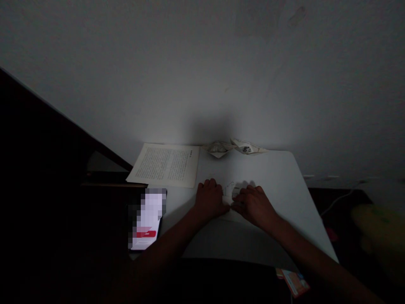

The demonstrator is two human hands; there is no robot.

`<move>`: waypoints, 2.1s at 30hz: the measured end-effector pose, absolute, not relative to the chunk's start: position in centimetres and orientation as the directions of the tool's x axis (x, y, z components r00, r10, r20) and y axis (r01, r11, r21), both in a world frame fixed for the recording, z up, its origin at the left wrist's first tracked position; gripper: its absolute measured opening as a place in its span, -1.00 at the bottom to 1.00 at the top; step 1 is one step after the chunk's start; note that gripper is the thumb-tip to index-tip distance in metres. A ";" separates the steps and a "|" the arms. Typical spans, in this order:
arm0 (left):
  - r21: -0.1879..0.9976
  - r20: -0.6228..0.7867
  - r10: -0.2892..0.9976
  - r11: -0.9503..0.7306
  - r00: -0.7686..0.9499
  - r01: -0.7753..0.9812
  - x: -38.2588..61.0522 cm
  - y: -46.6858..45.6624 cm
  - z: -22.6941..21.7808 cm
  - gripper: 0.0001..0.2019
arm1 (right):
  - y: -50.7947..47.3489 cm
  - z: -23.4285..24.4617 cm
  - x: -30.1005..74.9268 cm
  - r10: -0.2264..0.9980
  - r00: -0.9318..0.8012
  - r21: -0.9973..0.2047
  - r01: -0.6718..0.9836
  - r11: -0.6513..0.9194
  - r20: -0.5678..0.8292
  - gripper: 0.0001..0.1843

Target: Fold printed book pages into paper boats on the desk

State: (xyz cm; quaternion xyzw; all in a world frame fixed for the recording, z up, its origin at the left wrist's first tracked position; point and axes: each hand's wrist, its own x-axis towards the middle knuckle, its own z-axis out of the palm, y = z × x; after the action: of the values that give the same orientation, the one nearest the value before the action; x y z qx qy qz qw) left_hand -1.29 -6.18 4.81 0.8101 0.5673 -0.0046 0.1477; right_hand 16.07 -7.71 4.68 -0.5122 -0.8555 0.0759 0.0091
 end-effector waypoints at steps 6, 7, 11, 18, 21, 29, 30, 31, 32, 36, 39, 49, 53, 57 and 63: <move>0.178 -0.174 0.918 -0.326 0.356 0.928 -0.9 -5.8 5.1 -0.58 | -7.7 4.7 16.0 0.878 -0.475 -0.126 0.876 0.465 -0.063 -0.87; 0.170 -0.179 0.915 -0.334 0.362 0.927 -0.9 -5.8 5.1 -0.58 | -7.7 4.7 16.0 0.879 -0.473 -0.125 0.877 0.464 -0.060 -0.87; 0.151 -0.213 0.904 -0.346 0.372 0.926 -1.1 -5.5 5.4 -0.60 | -7.7 4.8 16.1 0.876 -0.477 -0.115 0.876 0.468 -0.068 -0.86; 0.113 -0.230 0.911 -0.323 0.342 0.939 -2.6 -5.4 5.6 -0.58 | -7.8 5.2 15.9 0.881 -0.466 -0.107 0.883 0.456 -0.084 -0.87; 0.117 -0.248 0.914 -0.302 0.322 0.946 -3.4 -5.4 5.8 -0.62 | -7.8 5.1 15.9 0.878 -0.472 -0.109 0.879 0.463 -0.077 -0.88; 0.108 -0.290 0.910 -0.278 0.298 0.954 -4.9 -5.0 6.4 -0.65 | -7.9 4.9 16.0 0.880 -0.471 -0.122 0.879 0.462 -0.062 -0.87; 0.109 -0.297 0.910 -0.268 0.289 0.957 -5.1 -4.9 6.4 -0.66 | -7.9 4.9 16.0 0.880 -0.472 -0.123 0.878 0.462 -0.063 -0.87; 0.110 -0.310 0.910 -0.255 0.277 0.961 -5.3 -4.9 6.4 -0.67 | -7.9 4.9 16.0 0.878 -0.475 -0.125 0.877 0.465 -0.065 -0.87; 0.114 -0.324 0.907 -0.244 0.268 0.963 -5.5 -4.8 6.4 -0.68 | -7.9 4.9 16.0 0.876 -0.477 -0.126 0.876 0.467 -0.067 -0.86; 0.139 -0.368 0.897 -0.206 0.243 0.969 -6.3 -4.7 7.0 -0.79 | -7.8 5.0 16.0 0.879 -0.470 -0.121 0.880 0.459 -0.082 -0.86; 0.178 -0.367 0.901 -0.177 0.233 0.968 -6.5 -5.0 8.0 -0.86 | -7.8 5.0 16.0 0.877 -0.474 -0.122 0.878 0.462 -0.086 -0.86; 0.954 -0.063 0.945 -0.038 0.320 0.299 0.6 -7.3 4.7 -0.60 | -7.6 5.0 15.9 0.892 -0.445 -0.091 0.894 0.438 -0.075 -0.71; 0.987 -0.039 0.958 -0.007 0.284 0.158 2.2 -7.3 1.8 -0.53 | -7.5 5.2 16.1 0.899 -0.431 -0.096 0.901 0.423 -0.084 -0.63; 0.979 -0.023 0.935 -0.052 0.355 0.199 2.1 -7.3 1.0 -0.55 | -7.4 5.3 16.6 0.887 -0.451 -0.151 0.887 0.435 -0.094 -0.64; 0.970 0.045 0.931 -0.128 0.362 0.207 2.0 -7.3 1.1 -0.56 | -7.6 5.1 17.7 0.888 -0.456 -0.212 0.875 0.436 -0.055 -0.74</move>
State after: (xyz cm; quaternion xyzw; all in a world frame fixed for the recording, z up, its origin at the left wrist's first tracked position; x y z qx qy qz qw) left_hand 1.97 -7.26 1.08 0.6575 0.4328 0.3626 0.4989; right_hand 17.67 -7.57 5.13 -0.5206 -0.8467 0.1053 0.0320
